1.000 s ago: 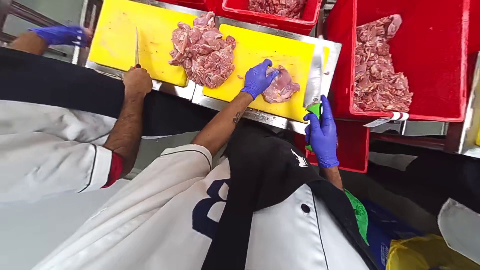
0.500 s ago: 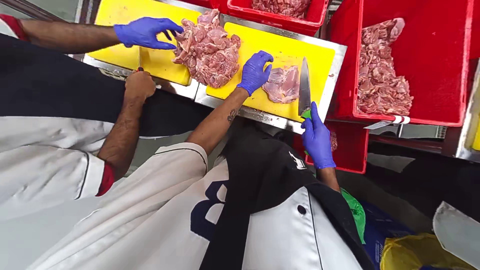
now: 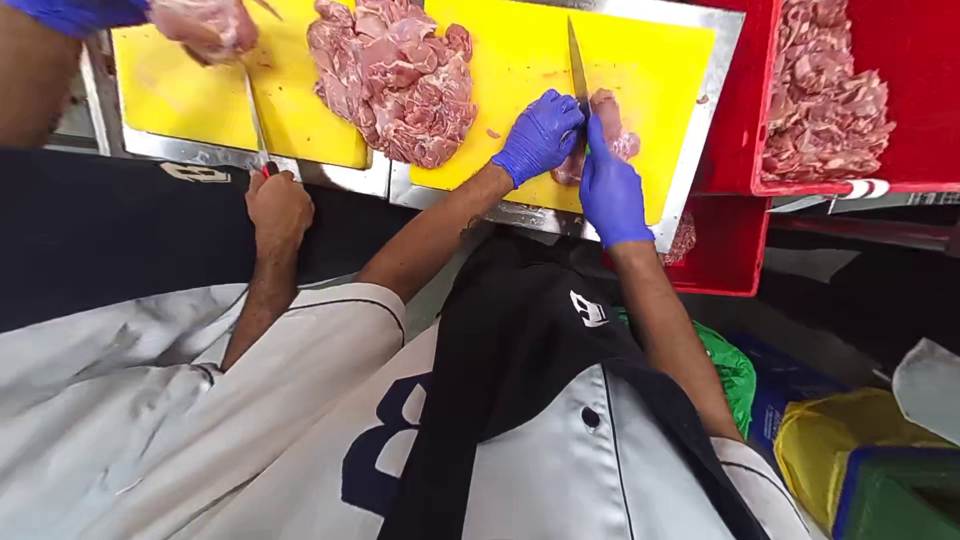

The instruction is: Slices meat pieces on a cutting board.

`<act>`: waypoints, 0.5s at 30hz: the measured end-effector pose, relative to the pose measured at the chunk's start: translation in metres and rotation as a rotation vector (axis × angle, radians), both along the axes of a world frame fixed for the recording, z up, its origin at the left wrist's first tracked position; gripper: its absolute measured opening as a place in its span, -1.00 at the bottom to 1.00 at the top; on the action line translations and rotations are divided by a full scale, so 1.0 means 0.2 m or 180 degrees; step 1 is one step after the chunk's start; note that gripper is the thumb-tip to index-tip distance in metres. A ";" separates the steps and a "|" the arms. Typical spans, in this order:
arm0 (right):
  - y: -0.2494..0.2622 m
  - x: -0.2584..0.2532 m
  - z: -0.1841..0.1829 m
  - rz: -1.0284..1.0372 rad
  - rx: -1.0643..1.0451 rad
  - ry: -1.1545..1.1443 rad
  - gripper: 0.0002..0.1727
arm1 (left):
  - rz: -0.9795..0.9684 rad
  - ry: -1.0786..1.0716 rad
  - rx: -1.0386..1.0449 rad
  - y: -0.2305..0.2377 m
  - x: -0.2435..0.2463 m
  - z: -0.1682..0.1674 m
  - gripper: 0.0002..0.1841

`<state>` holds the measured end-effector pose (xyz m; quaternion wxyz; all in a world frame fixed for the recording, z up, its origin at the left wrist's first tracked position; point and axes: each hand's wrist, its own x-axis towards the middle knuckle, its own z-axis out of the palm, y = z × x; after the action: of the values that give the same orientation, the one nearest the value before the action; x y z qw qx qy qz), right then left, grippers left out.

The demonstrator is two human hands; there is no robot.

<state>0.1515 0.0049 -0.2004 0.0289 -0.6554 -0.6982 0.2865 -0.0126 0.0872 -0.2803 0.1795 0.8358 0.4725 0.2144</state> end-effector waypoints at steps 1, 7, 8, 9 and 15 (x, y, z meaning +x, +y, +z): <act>0.01 -0.01 0.01 -0.0010 0.0011 -0.0004 -0.32 | -0.0018 -0.0046 0.0027 0.00 -0.01 -0.01 -0.76; -0.52 0.26 -0.01 0.0130 -0.0265 -0.0457 -0.37 | -0.0011 -0.0089 -0.0034 0.01 -0.05 -0.02 -0.76; -0.65 0.35 0.02 0.0149 -0.0298 -0.0474 -0.38 | 0.0075 -0.0051 -0.0120 0.02 -0.04 -0.01 -0.76; -0.76 0.42 0.06 0.0144 -0.0380 -0.0481 -0.38 | 0.0188 0.0016 -0.0260 0.03 -0.03 0.02 -0.76; -0.82 0.68 0.16 0.0293 -0.0315 -0.0107 -0.40 | -0.0126 0.0865 -0.0994 0.15 0.24 0.24 -0.29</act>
<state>0.2871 -0.1599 -0.1684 -0.0284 -0.6279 -0.7130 0.3107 0.0348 0.1166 -0.2319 0.2456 0.8282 0.5033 0.0203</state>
